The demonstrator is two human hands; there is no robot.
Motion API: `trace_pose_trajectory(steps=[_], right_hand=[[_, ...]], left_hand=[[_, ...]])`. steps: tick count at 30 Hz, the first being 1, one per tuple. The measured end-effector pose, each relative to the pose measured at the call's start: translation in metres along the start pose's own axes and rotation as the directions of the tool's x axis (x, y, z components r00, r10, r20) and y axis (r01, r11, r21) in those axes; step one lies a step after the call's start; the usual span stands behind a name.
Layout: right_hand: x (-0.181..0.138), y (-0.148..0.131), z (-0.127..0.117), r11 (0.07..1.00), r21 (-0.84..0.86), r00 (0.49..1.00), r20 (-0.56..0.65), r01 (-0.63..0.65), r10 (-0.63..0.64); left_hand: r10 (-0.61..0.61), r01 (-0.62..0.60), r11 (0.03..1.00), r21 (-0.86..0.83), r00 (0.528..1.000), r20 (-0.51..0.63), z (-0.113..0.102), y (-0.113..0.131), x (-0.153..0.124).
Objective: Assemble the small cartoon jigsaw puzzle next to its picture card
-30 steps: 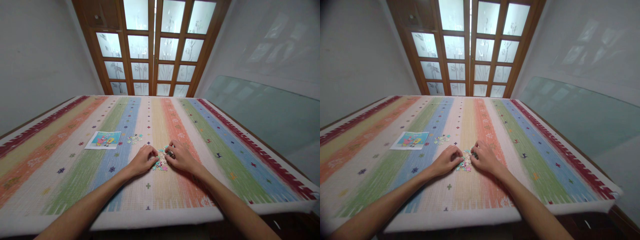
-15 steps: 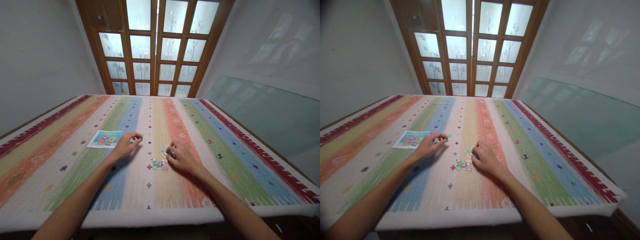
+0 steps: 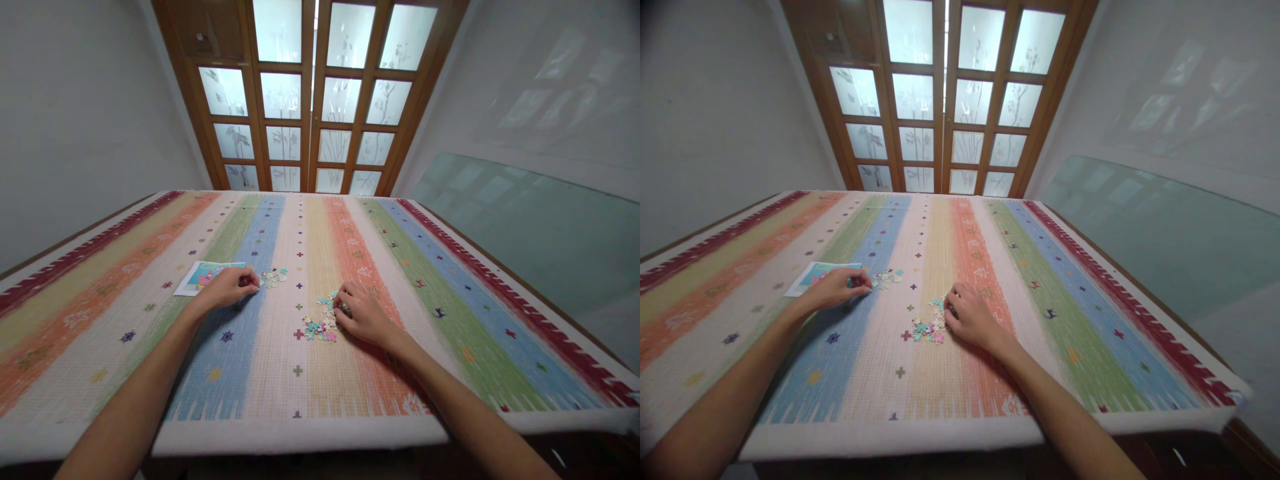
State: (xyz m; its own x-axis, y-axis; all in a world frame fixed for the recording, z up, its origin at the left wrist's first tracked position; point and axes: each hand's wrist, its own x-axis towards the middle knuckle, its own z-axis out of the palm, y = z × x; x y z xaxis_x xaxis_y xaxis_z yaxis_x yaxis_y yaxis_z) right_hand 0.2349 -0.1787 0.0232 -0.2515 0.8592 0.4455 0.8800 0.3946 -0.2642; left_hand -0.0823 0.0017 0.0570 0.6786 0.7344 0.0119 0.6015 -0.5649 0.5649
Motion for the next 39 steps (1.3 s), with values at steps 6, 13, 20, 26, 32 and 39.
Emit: trace_pose_trajectory(steps=[6, 13, 20, 26, 32, 39], right_hand=[[-0.001, 0.000, 0.000, 1.000, -0.010, 1.000, 0.002, 0.016, -0.016], [0.000, 0.000, 0.000, 1.000, 0.029, 1.000, 0.017, 0.007, -0.008], [0.002, -0.003, -0.004, 0.991, 0.128, 0.999, -0.032, 0.036, -0.032], [0.004, -0.008, -0.008, 0.967, 0.157, 0.977, -0.109, 0.202, -0.186], [0.004, -0.012, -0.004, 0.915, 0.234, 0.938, -0.193, 0.329, -0.287], [0.004, -0.012, 0.001, 0.893, 0.272, 0.931, -0.172, 0.358, -0.321]], left_hand=[[-0.013, 0.014, 0.996, 0.089, 1.000, -0.014, -0.002, 0.002, -0.001], [0.009, 0.004, 0.982, 0.189, 0.998, -0.065, -0.002, 0.000, -0.001], [0.217, -0.199, 0.974, 0.109, 0.957, -0.194, 0.015, 0.017, -0.001], [0.440, -0.448, 0.894, -0.024, 0.886, -0.150, 0.061, 0.062, -0.009], [0.449, -0.458, 0.883, -0.104, 0.888, -0.098, 0.094, 0.089, -0.017], [0.431, -0.438, 0.871, -0.225, 0.899, -0.078, 0.095, 0.090, -0.019]])
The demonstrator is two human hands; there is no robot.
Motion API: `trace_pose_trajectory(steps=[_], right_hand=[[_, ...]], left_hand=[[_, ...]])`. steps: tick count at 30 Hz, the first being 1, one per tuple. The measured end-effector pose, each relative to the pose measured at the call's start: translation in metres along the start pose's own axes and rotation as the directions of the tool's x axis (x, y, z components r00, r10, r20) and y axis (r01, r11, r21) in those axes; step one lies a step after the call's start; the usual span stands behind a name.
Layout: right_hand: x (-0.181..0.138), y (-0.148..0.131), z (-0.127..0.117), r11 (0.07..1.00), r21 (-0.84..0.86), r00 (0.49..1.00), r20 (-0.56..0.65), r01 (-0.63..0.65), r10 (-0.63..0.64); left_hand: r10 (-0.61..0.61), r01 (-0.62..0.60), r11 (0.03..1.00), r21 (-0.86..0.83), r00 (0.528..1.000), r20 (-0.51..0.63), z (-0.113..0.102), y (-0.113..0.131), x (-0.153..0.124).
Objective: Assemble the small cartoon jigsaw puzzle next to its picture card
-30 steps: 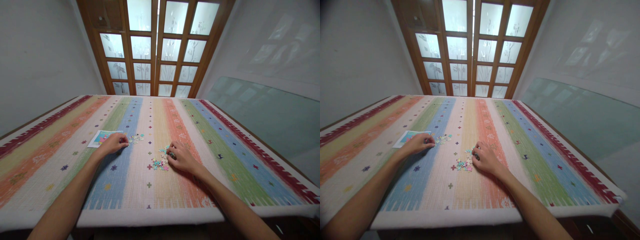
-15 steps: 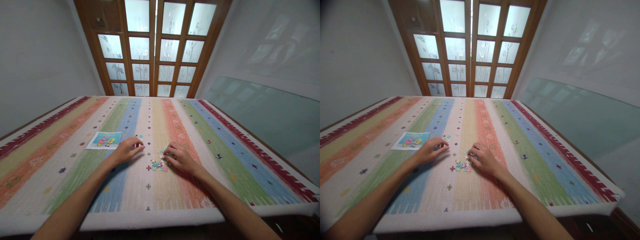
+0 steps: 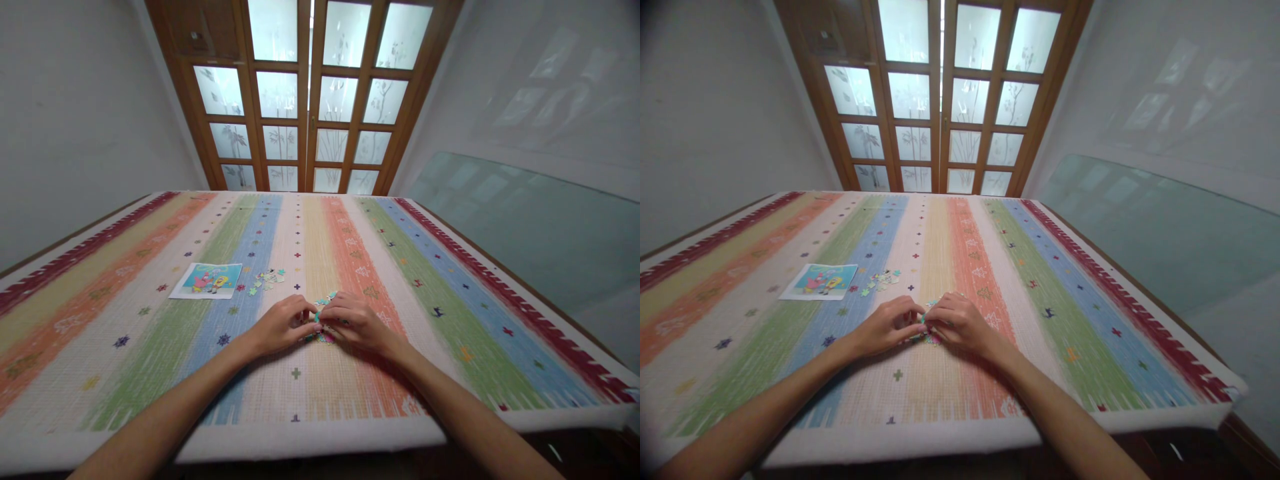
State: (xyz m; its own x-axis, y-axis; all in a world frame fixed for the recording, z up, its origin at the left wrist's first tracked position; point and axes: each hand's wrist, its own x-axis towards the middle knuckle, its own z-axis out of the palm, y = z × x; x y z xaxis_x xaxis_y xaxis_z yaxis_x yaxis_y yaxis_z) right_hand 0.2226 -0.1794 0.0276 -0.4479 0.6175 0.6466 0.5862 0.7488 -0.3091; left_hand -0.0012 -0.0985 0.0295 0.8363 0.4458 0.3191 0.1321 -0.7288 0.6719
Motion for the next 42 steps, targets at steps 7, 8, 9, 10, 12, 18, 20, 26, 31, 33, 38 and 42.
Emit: trace_pose_trajectory(steps=[7, 8, 9, 10, 12, 18, 20, 26, 31, 33, 38, 42], right_hand=[[0.000, -0.005, -0.004, 0.988, -0.082, 0.991, -0.043, -0.129, 0.126], [0.000, -0.005, -0.005, 0.986, -0.087, 0.989, -0.045, -0.143, 0.139], [0.000, -0.004, -0.006, 0.985, -0.089, 0.988, -0.047, -0.151, 0.147], [0.000, -0.003, -0.007, 0.983, -0.089, 0.986, -0.050, -0.160, 0.156], [0.000, -0.001, -0.009, 0.980, -0.092, 0.983, -0.056, -0.178, 0.174], [-0.002, 0.004, -0.010, 0.969, -0.146, 0.979, -0.083, -0.199, 0.189], [-0.003, 0.005, -0.011, 0.965, -0.162, 0.978, -0.073, -0.206, 0.197], [-0.003, 0.005, -0.011, 0.958, -0.187, 0.976, -0.067, -0.216, 0.207], [-0.004, 0.006, -0.012, 0.956, -0.198, 0.975, -0.102, -0.217, 0.200], [-0.004, 0.008, -0.012, 0.950, -0.207, 0.970, -0.118, -0.233, 0.212], [-0.006, 0.010, -0.013, 0.933, -0.224, 0.957, -0.146, -0.280, 0.252], [-0.005, 0.010, -0.014, 0.917, -0.255, 0.948, -0.170, -0.306, 0.269]], left_hand=[[-0.031, 0.035, 0.991, 0.127, 0.999, -0.032, -0.018, -0.005, 0.001], [-0.036, 0.039, 0.986, 0.160, 0.999, -0.020, -0.025, -0.008, 0.000], [-0.043, 0.043, 0.981, 0.191, 0.999, -0.005, -0.034, -0.011, -0.001], [-0.056, 0.050, 0.975, 0.216, 0.998, 0.019, -0.043, -0.015, -0.003], [-0.086, 0.082, 0.961, 0.265, 0.996, 0.005, -0.061, -0.025, -0.006], [-0.188, 0.175, 0.912, 0.370, 0.982, -0.001, -0.094, -0.049, -0.015], [-0.216, 0.198, 0.899, 0.391, 0.976, 0.002, -0.097, -0.052, -0.016], [-0.254, 0.230, 0.875, 0.425, 0.967, -0.001, -0.096, -0.056, -0.017], [-0.243, 0.226, 0.873, 0.433, 0.970, -0.017, -0.095, -0.056, -0.017], [-0.242, 0.230, 0.874, 0.428, 0.970, -0.026, -0.095, -0.057, -0.017], [-0.225, 0.216, 0.881, 0.421, 0.974, -0.027, -0.095, -0.058, -0.016], [-0.223, 0.211, 0.879, 0.428, 0.974, -0.022, -0.094, -0.059, -0.016]])
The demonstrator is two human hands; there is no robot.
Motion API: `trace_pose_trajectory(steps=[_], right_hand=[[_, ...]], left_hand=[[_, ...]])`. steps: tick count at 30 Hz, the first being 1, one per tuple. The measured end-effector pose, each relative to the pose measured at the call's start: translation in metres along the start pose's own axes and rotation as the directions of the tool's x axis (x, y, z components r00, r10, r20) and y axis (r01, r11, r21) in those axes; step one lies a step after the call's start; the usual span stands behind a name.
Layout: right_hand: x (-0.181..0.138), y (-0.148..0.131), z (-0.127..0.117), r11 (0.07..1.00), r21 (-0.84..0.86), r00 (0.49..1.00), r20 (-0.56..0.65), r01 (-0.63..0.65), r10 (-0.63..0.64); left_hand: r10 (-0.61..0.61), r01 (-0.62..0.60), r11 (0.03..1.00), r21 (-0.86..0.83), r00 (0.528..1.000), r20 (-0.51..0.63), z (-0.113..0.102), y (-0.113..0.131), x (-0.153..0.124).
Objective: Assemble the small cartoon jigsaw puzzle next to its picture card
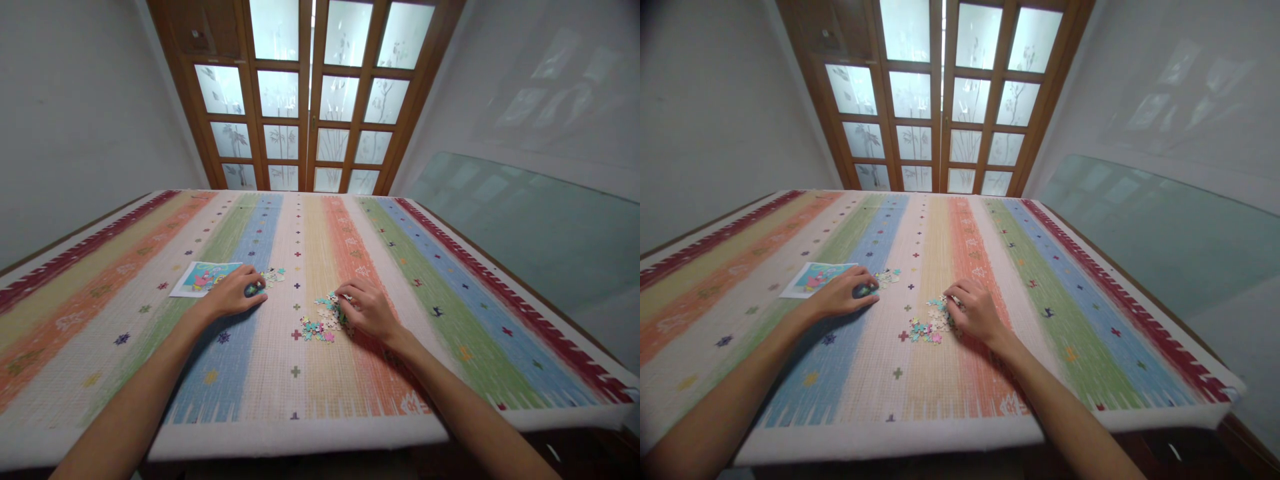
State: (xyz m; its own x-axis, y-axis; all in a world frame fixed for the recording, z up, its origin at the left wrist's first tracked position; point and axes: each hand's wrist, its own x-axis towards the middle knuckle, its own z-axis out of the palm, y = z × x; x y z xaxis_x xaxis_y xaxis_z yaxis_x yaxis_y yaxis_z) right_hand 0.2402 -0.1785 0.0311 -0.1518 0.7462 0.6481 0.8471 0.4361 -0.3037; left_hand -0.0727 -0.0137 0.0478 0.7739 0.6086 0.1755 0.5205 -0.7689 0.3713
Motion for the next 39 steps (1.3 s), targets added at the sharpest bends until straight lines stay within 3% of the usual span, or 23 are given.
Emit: trace_pose_trajectory(steps=[18, 30, 39], right_hand=[[0.000, 0.014, -0.001, 0.984, -0.114, 0.990, -0.060, -0.136, 0.129], [-0.004, 0.017, 0.002, 0.984, -0.128, 0.968, 0.200, -0.125, 0.149], [-0.001, 0.012, -0.001, 0.986, -0.034, 0.932, 0.322, -0.166, 0.168]], left_hand=[[0.016, -0.016, 1.000, 0.020, 1.000, -0.016, 0.000, 0.002, 0.000], [0.083, -0.083, 0.996, -0.009, 0.994, -0.065, 0.002, 0.011, 0.002], [0.319, -0.325, 0.946, -0.013, 0.932, -0.171, 0.039, 0.044, 0.006]])
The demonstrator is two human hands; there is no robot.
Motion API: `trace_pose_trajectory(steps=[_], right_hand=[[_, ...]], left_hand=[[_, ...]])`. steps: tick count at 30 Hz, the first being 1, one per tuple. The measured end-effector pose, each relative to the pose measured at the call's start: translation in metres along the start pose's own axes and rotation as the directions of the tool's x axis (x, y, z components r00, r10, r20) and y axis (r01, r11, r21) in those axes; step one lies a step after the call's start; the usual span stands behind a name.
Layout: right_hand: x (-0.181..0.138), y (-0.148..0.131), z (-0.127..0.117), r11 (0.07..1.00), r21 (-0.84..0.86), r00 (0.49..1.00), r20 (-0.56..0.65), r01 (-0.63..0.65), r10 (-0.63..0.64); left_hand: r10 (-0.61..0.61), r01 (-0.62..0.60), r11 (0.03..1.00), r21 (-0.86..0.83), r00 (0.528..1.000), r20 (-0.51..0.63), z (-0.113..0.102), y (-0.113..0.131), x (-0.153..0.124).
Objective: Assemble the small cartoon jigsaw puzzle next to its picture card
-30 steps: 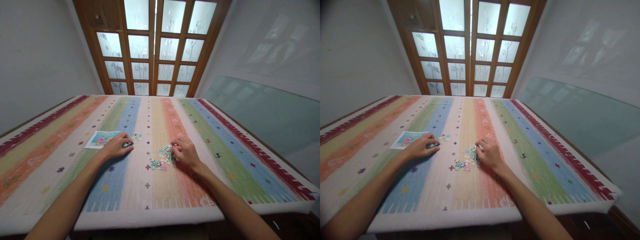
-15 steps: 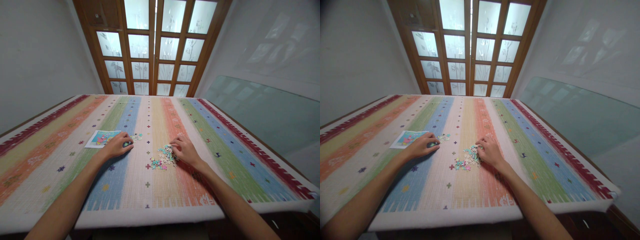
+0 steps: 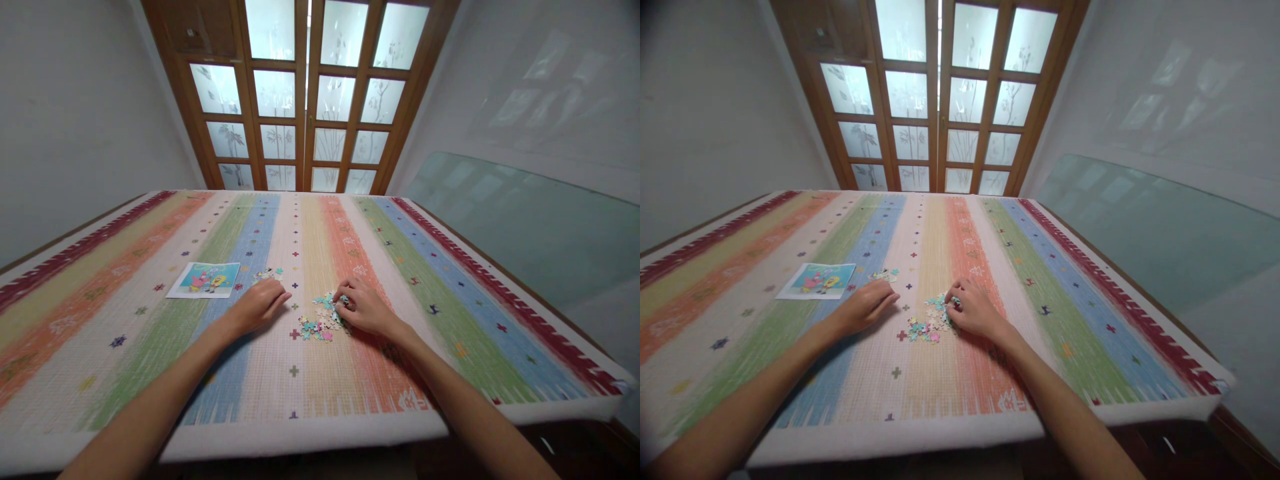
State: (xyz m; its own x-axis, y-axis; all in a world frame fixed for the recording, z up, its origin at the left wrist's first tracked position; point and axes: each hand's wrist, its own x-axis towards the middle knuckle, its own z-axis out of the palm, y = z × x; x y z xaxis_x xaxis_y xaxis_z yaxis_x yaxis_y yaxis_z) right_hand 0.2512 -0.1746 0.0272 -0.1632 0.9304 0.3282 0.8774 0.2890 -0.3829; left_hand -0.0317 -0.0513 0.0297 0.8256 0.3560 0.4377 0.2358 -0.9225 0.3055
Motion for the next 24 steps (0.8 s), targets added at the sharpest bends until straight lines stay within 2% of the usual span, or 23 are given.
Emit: trace_pose_trajectory(steps=[3, 7, 13, 24], right_hand=[[0.000, 0.000, -0.002, 1.000, 0.005, 1.000, 0.008, -0.010, 0.010], [0.000, 0.003, -0.001, 1.000, -0.019, 1.000, -0.014, -0.024, 0.023], [-0.002, 0.001, 0.007, 0.999, -0.047, 0.997, -0.072, -0.023, 0.020], [-0.001, -0.004, 0.007, 0.995, -0.080, 0.994, -0.084, 0.060, -0.067]], left_hand=[[0.050, -0.050, 0.997, -0.051, 0.999, -0.004, 0.011, 0.010, 0.001], [0.058, -0.059, 0.991, -0.121, 0.998, -0.015, 0.017, 0.022, 0.001], [0.047, -0.053, 0.995, -0.086, 0.997, -0.061, 0.019, 0.029, 0.001], [0.084, -0.086, 0.996, -0.032, 0.994, -0.072, 0.021, 0.032, 0.001]])
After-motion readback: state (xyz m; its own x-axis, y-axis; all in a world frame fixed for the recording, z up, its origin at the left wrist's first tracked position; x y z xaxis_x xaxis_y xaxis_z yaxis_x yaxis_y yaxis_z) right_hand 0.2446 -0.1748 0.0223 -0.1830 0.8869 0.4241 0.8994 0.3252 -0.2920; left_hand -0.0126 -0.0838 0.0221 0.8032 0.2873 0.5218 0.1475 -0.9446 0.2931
